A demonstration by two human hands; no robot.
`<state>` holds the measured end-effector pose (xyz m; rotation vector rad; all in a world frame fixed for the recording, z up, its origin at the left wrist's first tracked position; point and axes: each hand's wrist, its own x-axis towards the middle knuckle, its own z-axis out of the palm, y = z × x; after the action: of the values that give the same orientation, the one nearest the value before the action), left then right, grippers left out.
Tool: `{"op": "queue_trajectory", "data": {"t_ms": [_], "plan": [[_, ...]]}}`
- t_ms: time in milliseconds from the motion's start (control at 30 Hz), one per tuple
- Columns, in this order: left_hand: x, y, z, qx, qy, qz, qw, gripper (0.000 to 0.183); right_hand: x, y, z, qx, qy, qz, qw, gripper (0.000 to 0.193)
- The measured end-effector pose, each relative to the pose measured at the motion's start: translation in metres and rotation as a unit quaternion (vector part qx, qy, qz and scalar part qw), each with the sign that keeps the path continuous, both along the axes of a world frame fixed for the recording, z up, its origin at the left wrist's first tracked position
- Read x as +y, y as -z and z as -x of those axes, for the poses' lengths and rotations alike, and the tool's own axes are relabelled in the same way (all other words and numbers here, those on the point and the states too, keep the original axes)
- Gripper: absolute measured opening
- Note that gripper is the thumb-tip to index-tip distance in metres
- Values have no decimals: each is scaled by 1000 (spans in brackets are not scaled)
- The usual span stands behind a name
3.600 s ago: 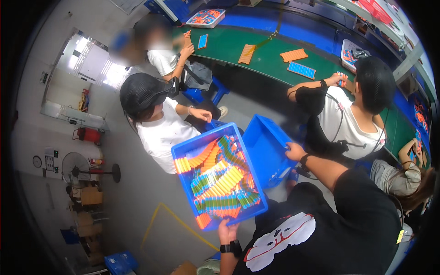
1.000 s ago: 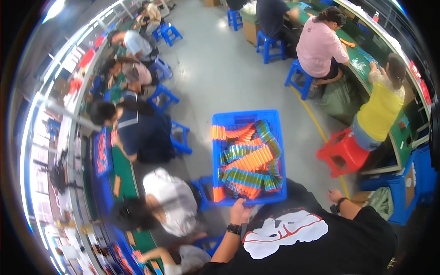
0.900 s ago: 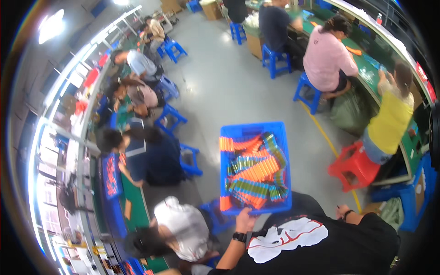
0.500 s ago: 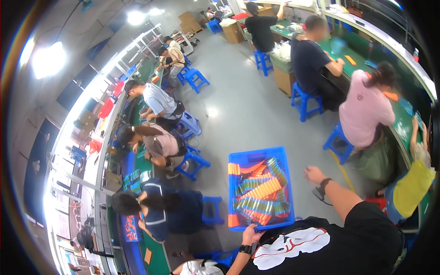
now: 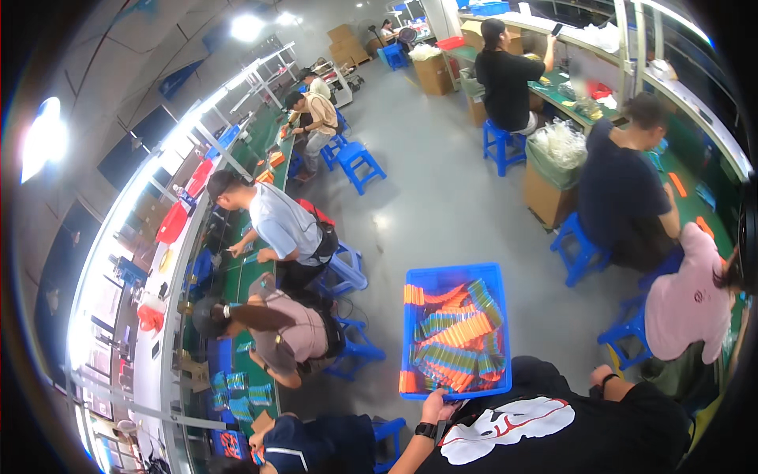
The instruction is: Organizing and assembling multi-colored cylindrical plastic components on an industrial assembly line.
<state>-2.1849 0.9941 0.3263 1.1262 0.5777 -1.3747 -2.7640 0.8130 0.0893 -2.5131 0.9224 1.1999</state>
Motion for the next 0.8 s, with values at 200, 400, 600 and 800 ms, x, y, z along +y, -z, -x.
{"op": "queue_trajectory", "data": {"t_ms": [200,400,600,800], "plan": [[-147,17,-126,-6,-48,41,998,38,-158,49,-52,81,86,-13,993,25],[-299,14,-247,-27,-45,37,998,39,-423,33,-344,-131,-85,65,986,24],[-430,-17,-364,-19,-103,39,994,41,-595,-227,-750,-450,372,-194,788,37],[-558,17,-525,-14,-122,38,992,41,-698,-235,-939,-468,420,-274,728,37]]}}
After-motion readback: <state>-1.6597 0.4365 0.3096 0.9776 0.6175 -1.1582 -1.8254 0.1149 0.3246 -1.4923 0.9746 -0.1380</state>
